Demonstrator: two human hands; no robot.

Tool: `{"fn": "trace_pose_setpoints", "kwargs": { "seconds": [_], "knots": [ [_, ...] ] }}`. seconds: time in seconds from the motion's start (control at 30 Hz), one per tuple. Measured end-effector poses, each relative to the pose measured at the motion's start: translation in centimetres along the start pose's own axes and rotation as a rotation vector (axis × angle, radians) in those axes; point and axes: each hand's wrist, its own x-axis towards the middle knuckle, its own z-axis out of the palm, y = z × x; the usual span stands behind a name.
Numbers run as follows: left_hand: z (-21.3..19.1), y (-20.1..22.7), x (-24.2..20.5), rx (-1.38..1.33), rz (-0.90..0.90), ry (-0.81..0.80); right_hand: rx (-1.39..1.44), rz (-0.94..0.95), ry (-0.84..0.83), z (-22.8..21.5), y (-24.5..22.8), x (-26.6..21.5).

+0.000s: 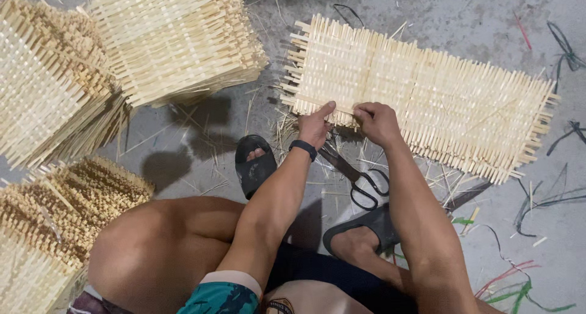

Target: The person sits on the floor and uses shears to cut long woven bamboo mats into smaller rectangular pieces. The person repeatedly cuts the mats and stacks the finished pieces to the left.

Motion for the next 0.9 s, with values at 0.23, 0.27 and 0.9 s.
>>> {"fn": "trace_pose_setpoints", "kwargs": {
  "seconds": [0.23,0.27,0.9],
  "knots": [
    [0.9,0.7,-0.9,0.024,0.007,0.149,0.036,0.002,0.111,-0.4,-2.4,-1.6],
    [1.2,0.9,-1.1,0.017,-0.001,0.164,-0.056,-0.023,0.237,-0.5,-3.0,-2.7],
    [8.3,4.9,-8.7,-0.032,0.111,-0.163,-0.470,0.127,-0.081,4.1,9.0,-18.4]
  ]
}}
